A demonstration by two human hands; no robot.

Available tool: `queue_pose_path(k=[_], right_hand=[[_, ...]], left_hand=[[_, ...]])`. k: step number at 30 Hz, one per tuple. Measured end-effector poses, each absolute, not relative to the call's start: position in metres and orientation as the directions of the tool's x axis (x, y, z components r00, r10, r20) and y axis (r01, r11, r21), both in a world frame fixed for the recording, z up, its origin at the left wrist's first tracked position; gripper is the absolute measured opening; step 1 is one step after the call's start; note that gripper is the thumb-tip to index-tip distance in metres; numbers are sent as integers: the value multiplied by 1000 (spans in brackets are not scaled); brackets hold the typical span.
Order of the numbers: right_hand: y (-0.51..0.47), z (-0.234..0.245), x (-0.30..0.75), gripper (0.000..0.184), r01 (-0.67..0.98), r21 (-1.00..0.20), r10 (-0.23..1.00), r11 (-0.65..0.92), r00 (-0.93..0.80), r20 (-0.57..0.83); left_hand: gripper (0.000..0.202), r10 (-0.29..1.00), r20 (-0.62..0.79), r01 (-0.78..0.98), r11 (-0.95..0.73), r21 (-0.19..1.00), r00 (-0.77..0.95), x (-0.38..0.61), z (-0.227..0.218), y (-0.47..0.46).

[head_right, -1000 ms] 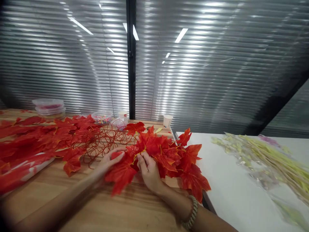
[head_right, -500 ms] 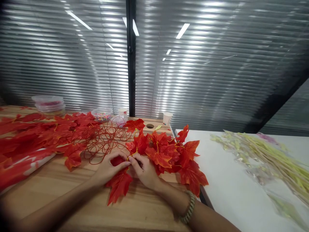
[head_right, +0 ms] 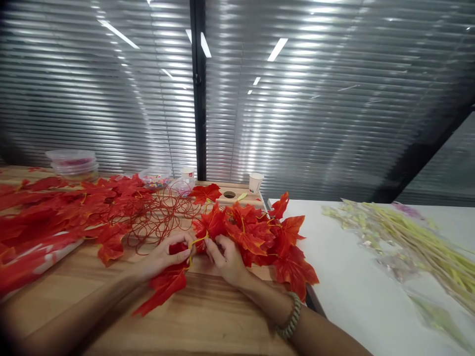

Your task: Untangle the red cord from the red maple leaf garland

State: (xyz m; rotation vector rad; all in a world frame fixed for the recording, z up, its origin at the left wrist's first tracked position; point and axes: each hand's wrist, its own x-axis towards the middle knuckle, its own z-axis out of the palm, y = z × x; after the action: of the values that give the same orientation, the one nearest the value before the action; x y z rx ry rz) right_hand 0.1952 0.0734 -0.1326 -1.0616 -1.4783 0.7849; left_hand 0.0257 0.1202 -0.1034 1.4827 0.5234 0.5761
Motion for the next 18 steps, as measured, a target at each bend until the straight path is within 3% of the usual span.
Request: queue_pose_path(k=[9, 18], right_hand=[[70, -130, 191, 38, 34, -945, 946, 325, -30, 324], [71, -127, 187, 35, 0, -943, 938, 332, 107, 330]], left_hand=[[25, 703, 57, -50, -30, 998, 709, 28, -103, 119], [24, 759, 142, -27, -162, 986, 635, 34, -105, 117]])
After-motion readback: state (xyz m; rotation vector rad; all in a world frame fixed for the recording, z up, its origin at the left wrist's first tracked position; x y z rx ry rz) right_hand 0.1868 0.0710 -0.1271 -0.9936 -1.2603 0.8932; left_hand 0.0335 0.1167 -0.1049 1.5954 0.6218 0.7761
